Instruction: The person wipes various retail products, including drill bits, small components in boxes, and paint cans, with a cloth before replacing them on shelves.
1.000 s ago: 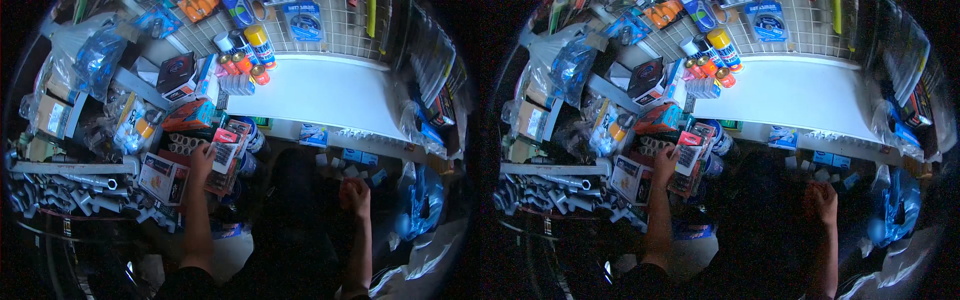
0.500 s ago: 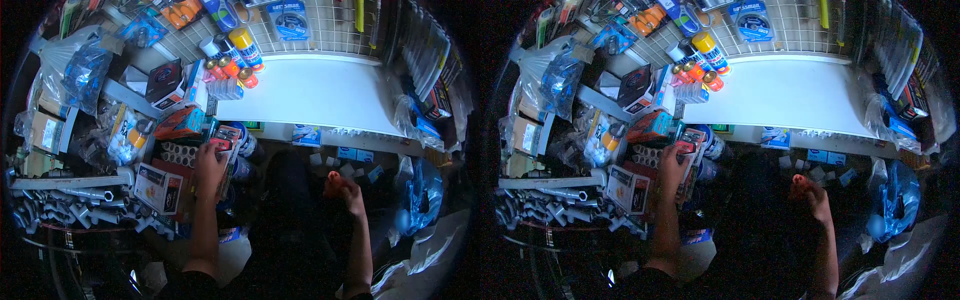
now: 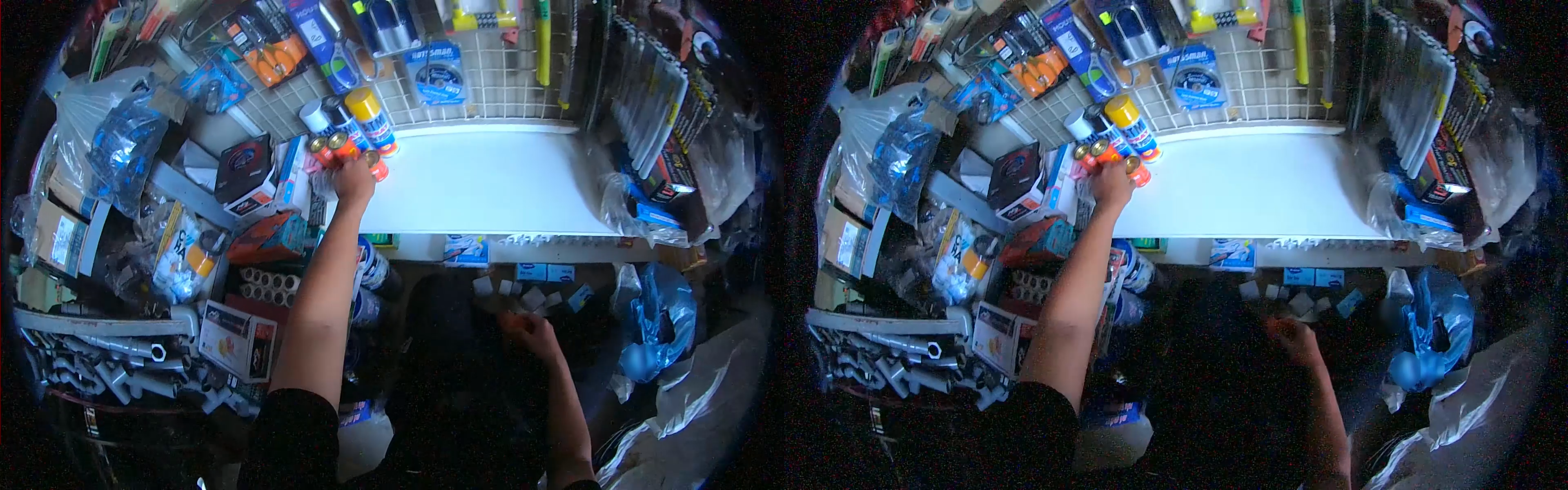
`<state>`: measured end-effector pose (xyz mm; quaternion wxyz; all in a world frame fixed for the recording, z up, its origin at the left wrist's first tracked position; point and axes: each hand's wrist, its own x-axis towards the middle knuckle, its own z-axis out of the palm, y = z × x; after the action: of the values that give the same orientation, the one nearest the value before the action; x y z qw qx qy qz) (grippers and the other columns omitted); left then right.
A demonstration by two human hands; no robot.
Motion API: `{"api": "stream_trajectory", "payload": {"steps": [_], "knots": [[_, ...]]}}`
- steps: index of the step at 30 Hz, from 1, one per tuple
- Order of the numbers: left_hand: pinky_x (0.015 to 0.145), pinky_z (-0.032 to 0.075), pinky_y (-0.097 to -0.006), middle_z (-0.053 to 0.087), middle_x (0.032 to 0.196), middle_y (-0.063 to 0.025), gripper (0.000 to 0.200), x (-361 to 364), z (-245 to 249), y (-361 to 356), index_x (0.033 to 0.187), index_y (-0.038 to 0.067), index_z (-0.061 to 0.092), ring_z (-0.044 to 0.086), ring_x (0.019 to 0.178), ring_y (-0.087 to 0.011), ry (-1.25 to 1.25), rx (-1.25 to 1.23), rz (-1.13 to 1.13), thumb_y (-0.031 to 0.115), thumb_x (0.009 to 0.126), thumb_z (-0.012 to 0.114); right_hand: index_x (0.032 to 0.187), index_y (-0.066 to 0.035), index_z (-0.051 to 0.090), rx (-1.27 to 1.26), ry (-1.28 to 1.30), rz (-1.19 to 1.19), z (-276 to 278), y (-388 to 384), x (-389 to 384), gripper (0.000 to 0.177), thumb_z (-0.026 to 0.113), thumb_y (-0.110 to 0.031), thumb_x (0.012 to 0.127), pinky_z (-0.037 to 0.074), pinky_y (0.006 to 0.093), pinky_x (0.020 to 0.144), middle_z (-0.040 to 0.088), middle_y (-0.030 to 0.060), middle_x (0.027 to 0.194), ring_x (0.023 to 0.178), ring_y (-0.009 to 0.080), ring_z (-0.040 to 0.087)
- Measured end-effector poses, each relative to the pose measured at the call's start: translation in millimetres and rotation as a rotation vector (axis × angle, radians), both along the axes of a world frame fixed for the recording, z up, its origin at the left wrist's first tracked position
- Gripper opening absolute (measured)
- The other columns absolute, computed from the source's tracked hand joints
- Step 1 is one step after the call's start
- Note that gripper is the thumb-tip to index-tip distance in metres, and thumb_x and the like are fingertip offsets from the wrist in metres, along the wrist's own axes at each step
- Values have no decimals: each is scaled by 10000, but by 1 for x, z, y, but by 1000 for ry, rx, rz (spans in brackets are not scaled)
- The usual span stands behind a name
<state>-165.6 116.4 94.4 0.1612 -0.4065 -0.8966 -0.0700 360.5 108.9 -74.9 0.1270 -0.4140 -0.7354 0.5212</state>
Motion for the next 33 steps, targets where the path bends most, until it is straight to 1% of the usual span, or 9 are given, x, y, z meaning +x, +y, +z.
{"api": "stream_trajectory", "payload": {"steps": [4,12,15,17,20,24,26,30,33], "knots": [[859,548,-524,641,1148,-162,418,0,-14,5,1187,199,676,664,1035,-395,-20,80,-31,182,788,796,1225,-11,679,6,16,-3,-16,6,4,399,758,-128,851,569,362,878,750,132,1083,1001,193,715],[833,512,-442,536,1158,-162,227,31,-33,-6,978,60,611,595,1018,-381,-65,417,-544,25,803,751,1212,11,672,-88,36,-54,13,0,0,399,762,-168,867,582,348,828,757,125,1048,965,187,723],[974,531,-395,589,1129,-125,167,107,-12,-19,1074,38,553,620,1008,-290,-920,685,-604,51,954,669,1162,11,680,-209,56,-82,33,-1,1,338,741,-177,888,586,342,746,755,131,1014,868,178,717],[1089,447,-631,552,1381,-145,280,180,-2,-47,1304,70,473,541,1295,-369,-1738,1034,-556,192,1059,528,1116,0,683,-337,228,-103,38,1,2,258,696,-179,930,581,331,700,742,122,969,796,172,699],[1136,320,-704,470,1494,-166,631,258,19,-89,1524,151,379,390,1434,-412,-2105,1075,-849,440,1002,584,1069,-18,650,-743,805,-68,52,4,9,176,539,-148,1026,572,326,657,704,114,954,746,181,668],[1044,449,-614,484,1490,-156,586,312,28,-124,1534,118,372,509,1340,-349,-2588,1096,-686,406,1036,485,1203,-17,581,-836,1138,-338,106,-18,6,250,555,-196,1030,625,407,756,663,147,1166,990,261,702],[1032,472,-507,510,1468,-159,591,327,25,-129,1528,97,375,557,1284,-302,-2552,996,-665,455,1059,410,1238,-31,585,-795,1215,-157,123,-30,10,271,615,-119,983,585,430,917,645,161,1219,1101,283,672],[1078,453,-391,563,1337,-114,611,355,6,-137,1475,30,387,577,1233,-225,-2187,1039,-536,457,1047,476,1228,-35,701,146,760,126,204,-47,-3,362,692,-57,867,437,439,1097,535,203,1444,1328,323,538],[1093,443,-383,510,1355,-152,623,374,30,-147,1441,2,374,553,1246,-225,-1863,1196,-529,443,1020,503,1454,-29,515,334,711,143,234,-70,-31,579,687,-105,906,321,459,1182,404,224,1563,1453,368,397]]}}
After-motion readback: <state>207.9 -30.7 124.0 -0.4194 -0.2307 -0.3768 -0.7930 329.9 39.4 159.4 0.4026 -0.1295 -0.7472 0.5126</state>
